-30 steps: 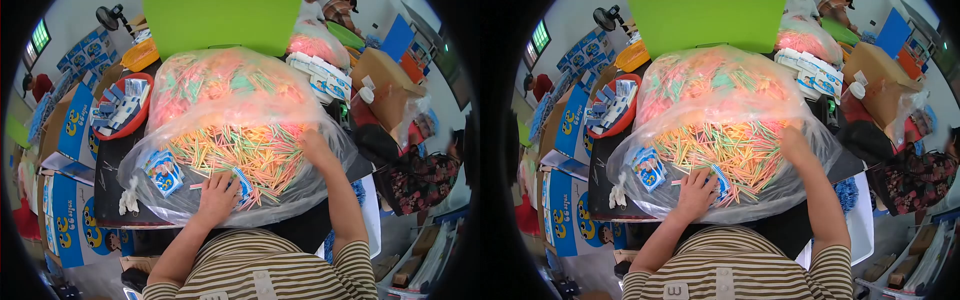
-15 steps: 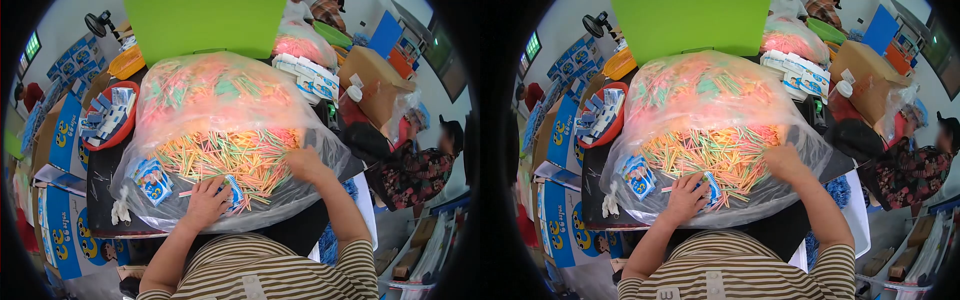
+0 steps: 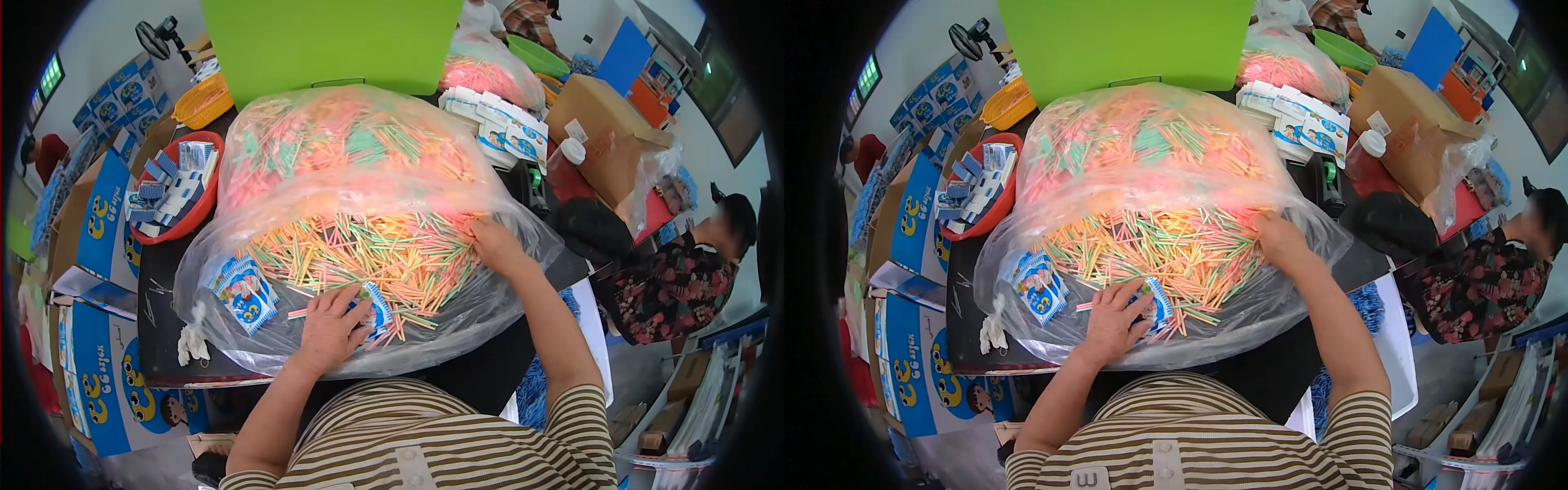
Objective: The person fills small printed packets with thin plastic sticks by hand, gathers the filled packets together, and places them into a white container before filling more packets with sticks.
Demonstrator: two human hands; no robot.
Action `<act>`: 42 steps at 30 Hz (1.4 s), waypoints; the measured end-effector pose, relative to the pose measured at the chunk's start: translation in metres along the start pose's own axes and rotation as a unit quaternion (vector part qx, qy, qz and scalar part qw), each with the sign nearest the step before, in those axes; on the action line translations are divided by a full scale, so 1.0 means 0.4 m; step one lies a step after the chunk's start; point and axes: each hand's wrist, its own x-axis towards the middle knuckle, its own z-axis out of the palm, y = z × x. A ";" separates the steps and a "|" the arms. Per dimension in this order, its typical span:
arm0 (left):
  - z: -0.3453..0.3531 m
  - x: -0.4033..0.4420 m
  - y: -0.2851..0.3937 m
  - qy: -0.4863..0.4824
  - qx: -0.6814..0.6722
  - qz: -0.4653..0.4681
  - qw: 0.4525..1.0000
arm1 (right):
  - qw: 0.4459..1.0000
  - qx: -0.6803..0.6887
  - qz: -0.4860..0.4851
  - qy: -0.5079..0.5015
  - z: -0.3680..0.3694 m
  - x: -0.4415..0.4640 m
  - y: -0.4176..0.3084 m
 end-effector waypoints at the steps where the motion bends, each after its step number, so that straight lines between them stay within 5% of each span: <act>1: -0.003 0.001 0.003 -0.001 0.001 -0.006 1.000 | 1.000 -0.020 -0.003 -0.014 0.007 0.018 0.005; 15: 0.001 0.000 -0.001 0.014 -0.002 -0.006 1.000 | 0.996 -0.030 -0.003 -0.084 0.021 0.059 0.001; 18: -0.003 -0.002 0.004 0.002 0.000 -0.008 1.000 | 0.996 -0.031 -0.072 -0.044 0.014 0.058 -0.009; 20: 0.001 -0.001 0.001 0.012 -0.001 -0.008 1.000 | 0.979 0.077 -0.166 0.093 0.006 0.066 -0.025; 21: -0.001 0.001 0.002 0.009 0.000 -0.008 1.000 | 0.980 0.079 -0.161 0.090 -0.017 0.055 -0.028; 23: 0.001 0.002 0.001 0.007 -0.001 -0.012 1.000 | 0.988 0.120 -0.015 -0.091 -0.083 0.047 -0.031; 32: 0.001 0.002 0.001 0.006 0.005 -0.014 1.000 | 0.989 -0.087 -0.041 -0.113 0.006 0.057 0.021; 39: 0.001 0.003 0.002 0.003 0.007 -0.017 1.000 | 0.981 -0.076 -0.099 -0.149 0.020 0.061 0.057; 42: 0.006 0.000 -0.003 -0.001 -0.004 -0.015 1.000 | 0.992 -0.020 -0.084 -0.087 -0.014 0.069 0.053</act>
